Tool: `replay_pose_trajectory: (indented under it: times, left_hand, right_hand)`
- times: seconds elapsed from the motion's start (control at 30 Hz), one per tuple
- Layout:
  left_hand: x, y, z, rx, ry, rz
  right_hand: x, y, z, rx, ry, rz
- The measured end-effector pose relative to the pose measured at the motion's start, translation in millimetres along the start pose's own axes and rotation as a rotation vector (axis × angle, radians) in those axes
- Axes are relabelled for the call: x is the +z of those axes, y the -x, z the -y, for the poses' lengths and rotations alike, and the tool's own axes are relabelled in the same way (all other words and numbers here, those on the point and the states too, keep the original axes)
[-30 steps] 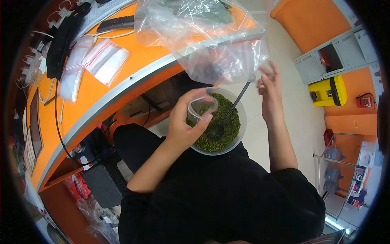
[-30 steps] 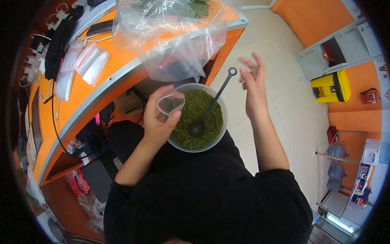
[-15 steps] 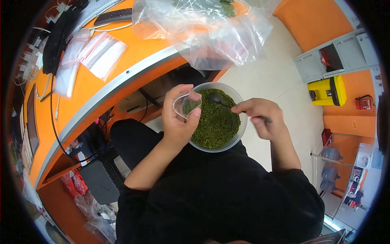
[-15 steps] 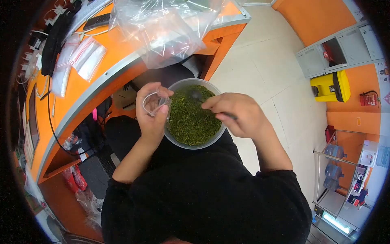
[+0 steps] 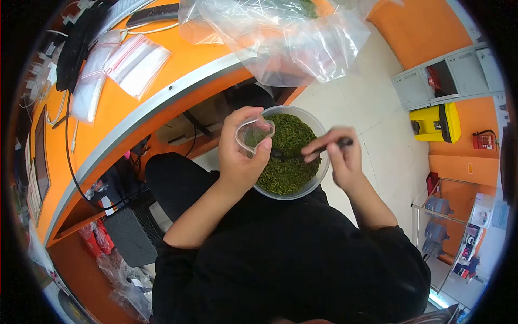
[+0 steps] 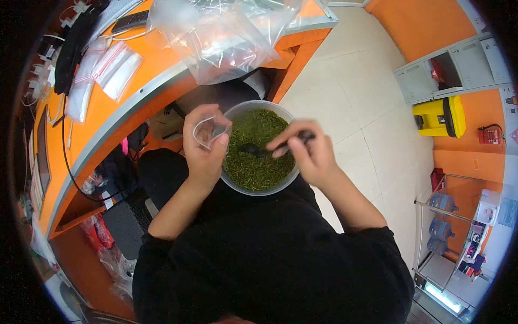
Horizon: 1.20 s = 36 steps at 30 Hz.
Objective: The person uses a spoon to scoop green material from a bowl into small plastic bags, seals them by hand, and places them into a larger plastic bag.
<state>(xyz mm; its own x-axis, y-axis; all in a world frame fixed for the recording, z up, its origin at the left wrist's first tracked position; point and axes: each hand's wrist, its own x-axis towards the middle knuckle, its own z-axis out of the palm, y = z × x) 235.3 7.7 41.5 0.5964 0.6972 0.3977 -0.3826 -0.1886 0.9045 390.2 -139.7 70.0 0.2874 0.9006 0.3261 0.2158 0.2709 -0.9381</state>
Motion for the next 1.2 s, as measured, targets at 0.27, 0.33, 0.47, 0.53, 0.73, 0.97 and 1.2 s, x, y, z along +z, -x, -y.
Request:
replay_pose_trajectory:
  times: [0.27,0.33,0.47,0.53,0.73,0.97,1.2]
  left_hand:
    - [0,2,-1,0.006,0.026,-0.029]
    - [0,1,0,0.019,0.033,-0.031]
    - [0,1,0,0.041,0.028,-0.026]
    - [1,1,0,0.050,0.029,-0.028]
    - [2,1,0,0.031,0.118,-0.017]
    - [2,-1,-1,0.011,0.078,-0.002]
    - [4,-2,-1,0.025,-0.029,0.004]
  right_hand:
    - [-19,-6,-15,0.247,-0.274,-0.252]
    - [-24,-6,-18,0.276,-0.335,-0.299]
    - [-39,-3,-32,0.296,-0.494,-0.422]
    - [-42,-1,-37,0.298,-0.556,-0.457]
    - [-44,2,-40,0.317,-0.672,-0.498]
    - [-46,-1,-34,0.279,-0.633,-0.503]
    - [-51,-6,-16,0.194,-0.552,-0.506]
